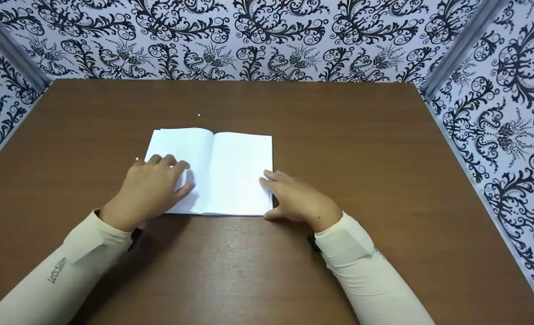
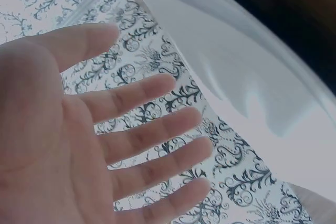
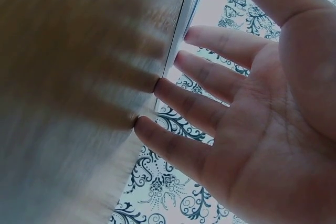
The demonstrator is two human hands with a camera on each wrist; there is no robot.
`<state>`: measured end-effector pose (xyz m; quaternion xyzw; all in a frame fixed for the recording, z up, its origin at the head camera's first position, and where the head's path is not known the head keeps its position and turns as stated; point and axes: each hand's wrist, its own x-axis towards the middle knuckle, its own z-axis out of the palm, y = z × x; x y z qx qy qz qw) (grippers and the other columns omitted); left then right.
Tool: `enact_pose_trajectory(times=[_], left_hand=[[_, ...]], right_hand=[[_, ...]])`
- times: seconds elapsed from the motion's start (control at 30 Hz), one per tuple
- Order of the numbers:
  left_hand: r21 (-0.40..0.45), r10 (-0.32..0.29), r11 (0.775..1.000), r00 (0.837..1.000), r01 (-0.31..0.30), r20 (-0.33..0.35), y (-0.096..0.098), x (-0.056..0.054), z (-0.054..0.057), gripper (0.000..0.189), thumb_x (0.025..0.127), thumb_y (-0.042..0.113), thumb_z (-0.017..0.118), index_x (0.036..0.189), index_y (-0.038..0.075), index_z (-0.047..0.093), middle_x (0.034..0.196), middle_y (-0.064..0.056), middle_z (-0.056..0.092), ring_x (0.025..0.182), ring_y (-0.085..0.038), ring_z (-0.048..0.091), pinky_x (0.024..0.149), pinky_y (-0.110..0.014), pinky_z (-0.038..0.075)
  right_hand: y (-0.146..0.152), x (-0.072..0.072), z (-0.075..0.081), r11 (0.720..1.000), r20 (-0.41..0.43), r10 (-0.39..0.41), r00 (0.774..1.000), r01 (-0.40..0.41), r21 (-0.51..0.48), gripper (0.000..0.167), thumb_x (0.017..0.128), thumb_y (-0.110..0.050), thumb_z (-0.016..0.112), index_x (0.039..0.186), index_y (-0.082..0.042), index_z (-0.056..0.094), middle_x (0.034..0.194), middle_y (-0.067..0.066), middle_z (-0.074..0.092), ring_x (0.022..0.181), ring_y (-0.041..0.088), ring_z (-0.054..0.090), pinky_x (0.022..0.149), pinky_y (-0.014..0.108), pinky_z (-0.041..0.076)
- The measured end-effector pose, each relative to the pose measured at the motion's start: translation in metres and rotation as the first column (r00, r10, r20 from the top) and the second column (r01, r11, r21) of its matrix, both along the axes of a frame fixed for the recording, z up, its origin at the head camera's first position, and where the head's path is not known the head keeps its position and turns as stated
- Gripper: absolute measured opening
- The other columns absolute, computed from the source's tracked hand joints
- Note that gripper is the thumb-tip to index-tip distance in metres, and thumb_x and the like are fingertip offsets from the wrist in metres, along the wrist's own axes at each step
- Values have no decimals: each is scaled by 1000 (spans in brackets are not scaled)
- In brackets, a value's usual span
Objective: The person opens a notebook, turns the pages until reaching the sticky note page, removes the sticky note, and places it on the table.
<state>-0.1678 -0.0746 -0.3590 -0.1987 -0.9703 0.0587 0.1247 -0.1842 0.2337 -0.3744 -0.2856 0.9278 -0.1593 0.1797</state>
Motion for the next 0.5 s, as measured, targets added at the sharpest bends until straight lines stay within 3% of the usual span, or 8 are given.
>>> enact_pose_trajectory(times=[0.3, 0.4, 0.5], left_hand=[[13, -96, 995, 995, 96, 39, 19, 0, -2, 52, 97, 54, 68, 116, 6, 72, 105, -17, 74, 96, -37, 73, 79, -55, 60], [50, -120, 992, 987, 116, 107, 23, 1, -3, 58, 95, 56, 70, 125, 7, 70, 115, -18, 72, 106, -39, 71, 84, -57, 59], [95, -152, 986, 967, 135, 205, 27, 3, -6, 67, 91, 57, 75, 135, 7, 65, 133, -21, 67, 123, -44, 65, 92, -61, 56]], right_hand=[[1, 0, -1, 1000, -4, 5, 1000, -5, 6, 83, 92, -27, 81, 158, 1, 40, 170, 20, 31, 157, 42, 28, 125, 58, 27], [1, 0, -1, 1000, -5, 5, 1000, -5, 7, 82, 92, -27, 80, 158, 1, 40, 170, 20, 31, 157, 41, 29, 125, 57, 27], [1, 0, 0, 1000, -5, 4, 1000, -4, 6, 82, 93, -28, 80, 158, 1, 40, 170, 20, 31, 157, 41, 29, 125, 57, 28]])
